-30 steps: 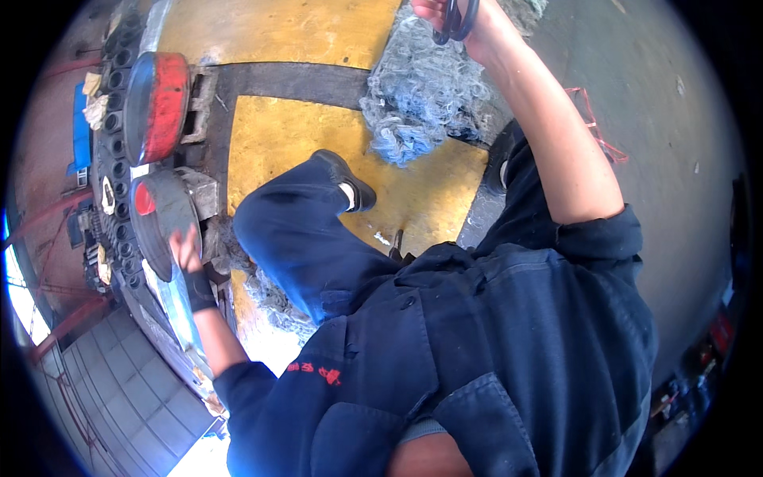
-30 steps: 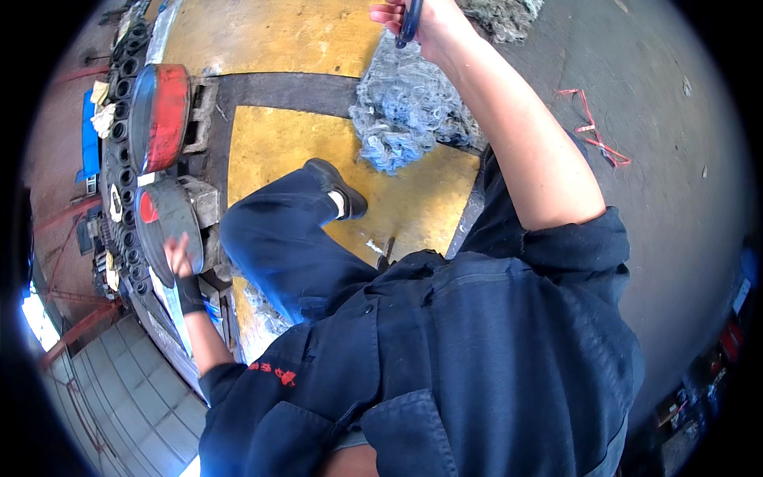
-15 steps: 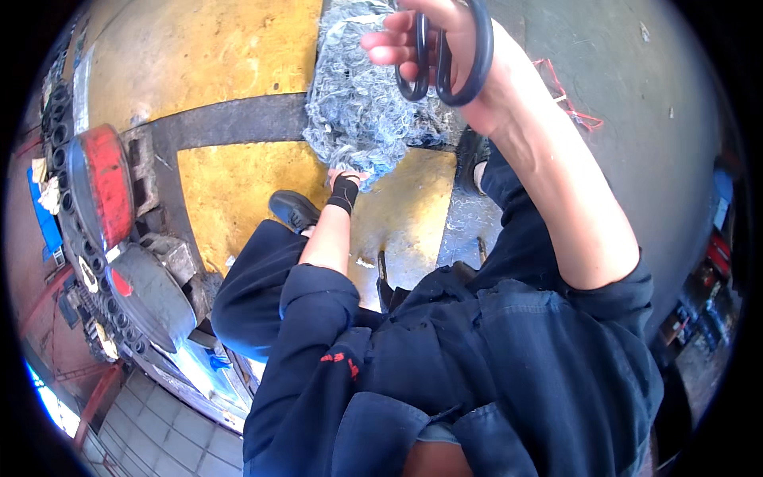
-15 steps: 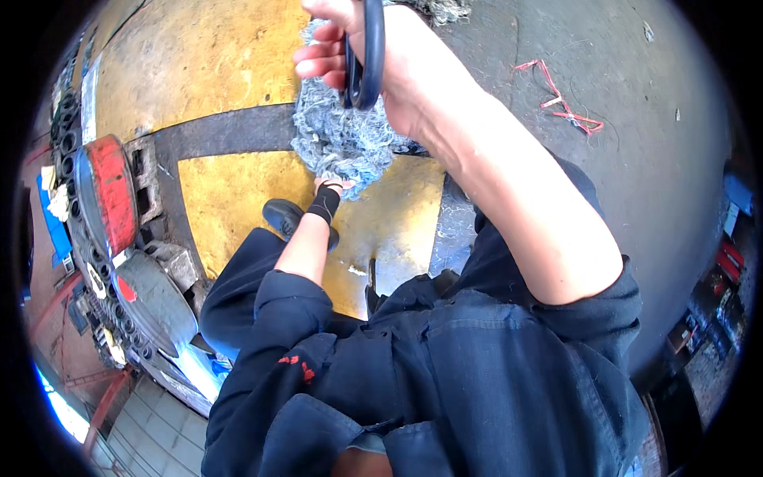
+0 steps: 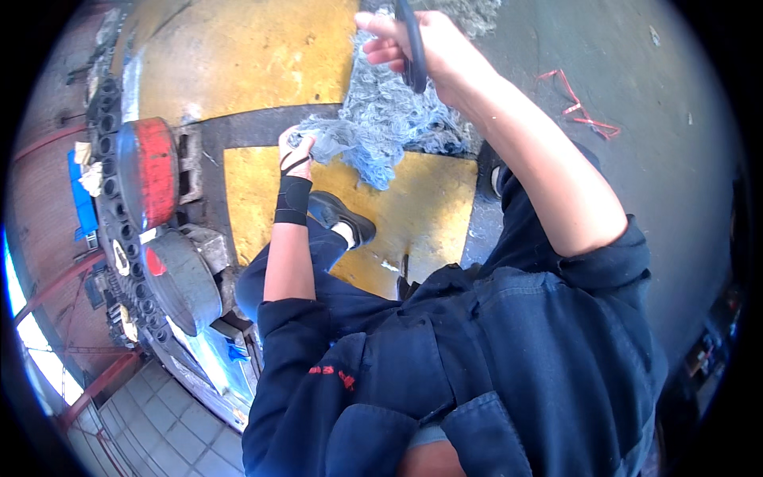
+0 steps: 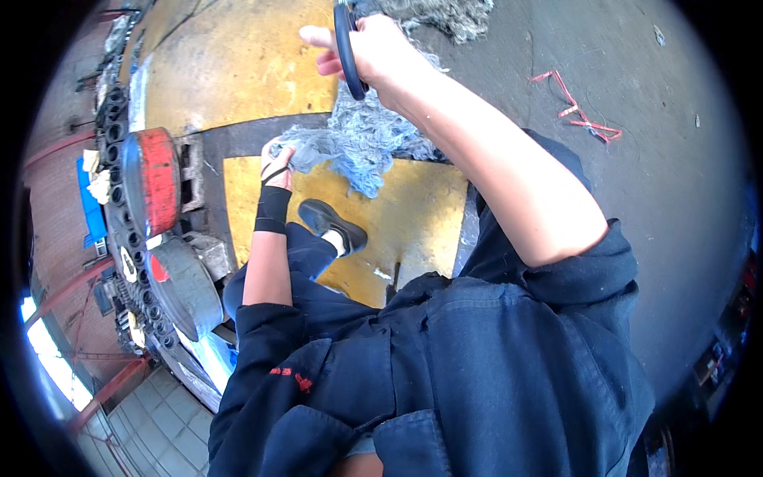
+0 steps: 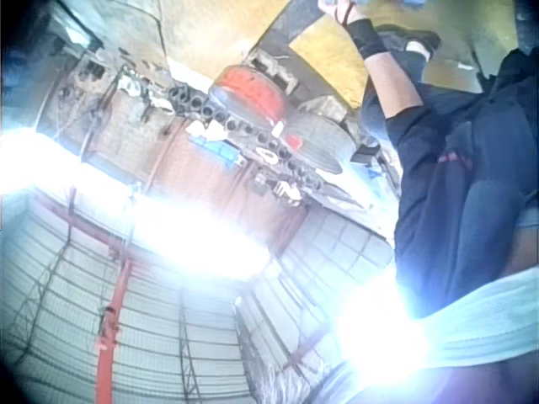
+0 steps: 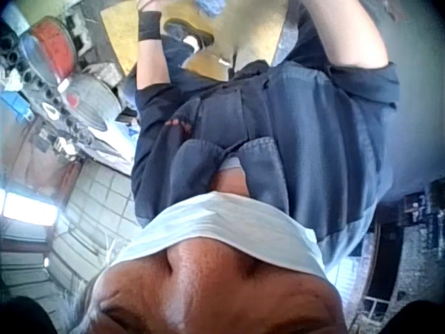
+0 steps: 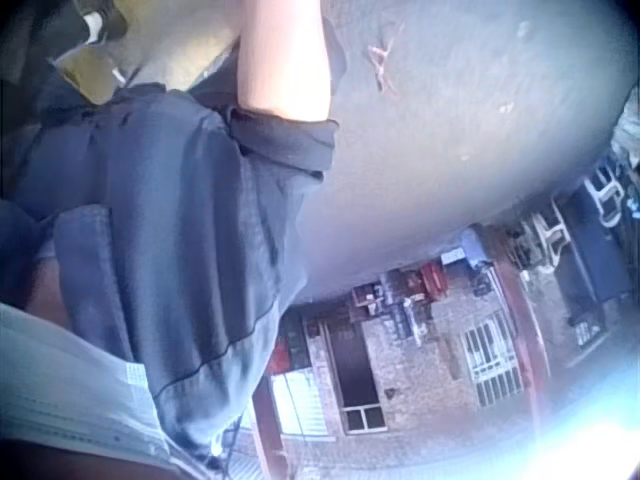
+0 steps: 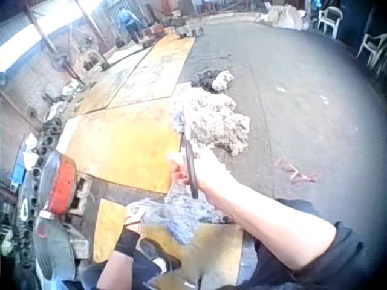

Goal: The person cuts into a clump of gray fibrous material with a pair of scissors, pulling off small sections and setting them aside on the floor.

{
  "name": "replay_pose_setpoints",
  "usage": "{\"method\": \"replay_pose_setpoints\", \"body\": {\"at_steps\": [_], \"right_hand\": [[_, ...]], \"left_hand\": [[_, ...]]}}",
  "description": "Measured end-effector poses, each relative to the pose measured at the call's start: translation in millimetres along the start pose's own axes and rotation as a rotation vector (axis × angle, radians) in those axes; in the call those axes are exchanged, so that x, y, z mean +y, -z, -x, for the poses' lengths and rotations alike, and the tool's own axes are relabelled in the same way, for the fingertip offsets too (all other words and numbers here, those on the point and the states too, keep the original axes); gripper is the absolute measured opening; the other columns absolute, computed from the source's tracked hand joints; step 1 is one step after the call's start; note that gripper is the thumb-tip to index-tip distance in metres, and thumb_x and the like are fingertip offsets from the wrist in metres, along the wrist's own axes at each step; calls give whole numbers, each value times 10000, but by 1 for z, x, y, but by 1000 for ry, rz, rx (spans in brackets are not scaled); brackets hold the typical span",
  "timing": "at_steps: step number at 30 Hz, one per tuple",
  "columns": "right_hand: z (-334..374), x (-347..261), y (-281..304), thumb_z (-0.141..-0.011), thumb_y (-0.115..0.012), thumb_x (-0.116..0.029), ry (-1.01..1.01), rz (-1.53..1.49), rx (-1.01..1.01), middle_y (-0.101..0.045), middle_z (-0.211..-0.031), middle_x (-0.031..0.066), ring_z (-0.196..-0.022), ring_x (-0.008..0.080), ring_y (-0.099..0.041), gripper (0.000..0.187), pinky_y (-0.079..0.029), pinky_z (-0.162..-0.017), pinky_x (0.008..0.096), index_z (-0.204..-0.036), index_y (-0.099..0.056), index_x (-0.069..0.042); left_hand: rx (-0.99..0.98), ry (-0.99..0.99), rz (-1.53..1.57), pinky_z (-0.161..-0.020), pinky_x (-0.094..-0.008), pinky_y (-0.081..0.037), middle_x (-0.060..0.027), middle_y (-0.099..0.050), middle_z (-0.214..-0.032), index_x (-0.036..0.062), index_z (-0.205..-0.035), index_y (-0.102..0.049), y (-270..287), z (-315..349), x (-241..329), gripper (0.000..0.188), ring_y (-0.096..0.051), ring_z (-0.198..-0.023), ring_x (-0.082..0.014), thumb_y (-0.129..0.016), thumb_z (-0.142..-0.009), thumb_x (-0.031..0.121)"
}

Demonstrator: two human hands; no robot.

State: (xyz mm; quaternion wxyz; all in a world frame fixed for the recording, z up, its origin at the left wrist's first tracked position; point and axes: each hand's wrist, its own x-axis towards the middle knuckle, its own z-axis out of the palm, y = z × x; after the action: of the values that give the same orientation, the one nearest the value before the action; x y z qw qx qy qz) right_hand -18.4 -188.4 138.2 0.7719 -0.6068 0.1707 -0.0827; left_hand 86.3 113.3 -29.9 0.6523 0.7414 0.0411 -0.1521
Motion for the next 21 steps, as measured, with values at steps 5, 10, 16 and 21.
{"method": "replay_pose_setpoints", "body": {"at_steps": [5,10,16,21], "right_hand": [[-8,9,-5,-682,-745,-428,-34,153,-64,-630,-807,148,-751,178,-627,561,-486,-678,268,-928,-601,56],[-4,0,-16,-676,-753,-300,-6,206,-46,-643,-685,80,-631,145,-614,326,-472,-605,283,-758,-619,-15],[-15,12,-17,-690,-732,-335,20,196,-48,-622,-654,84,-617,170,-597,334,-462,-617,314,-705,-619,-20],[-12,9,-21,-700,-711,-224,15,413,-152,-638,-696,95,-621,128,-599,267,-482,-569,285,-723,-587,11]], "left_hand": [[-104,-258,101,-839,-324,-473,-145,-545,-1062,-12,-1170,-448,-4,15,117,479,-560,-952,-228,-588,-716,-76],[-304,-351,167,-877,-324,-454,-145,-542,-1083,-27,-1198,-433,-29,60,209,549,-552,-986,-230,-572,-672,-94],[-600,-322,-375,-868,-294,-447,-103,-569,-1076,29,-1152,-493,-58,113,255,549,-541,-1000,-165,-685,-648,-75],[-1017,-743,-1004,-747,-314,-438,-51,-563,-846,84,-915,-562,-44,157,214,302,-552,-843,-220,-631,-624,42]]}}
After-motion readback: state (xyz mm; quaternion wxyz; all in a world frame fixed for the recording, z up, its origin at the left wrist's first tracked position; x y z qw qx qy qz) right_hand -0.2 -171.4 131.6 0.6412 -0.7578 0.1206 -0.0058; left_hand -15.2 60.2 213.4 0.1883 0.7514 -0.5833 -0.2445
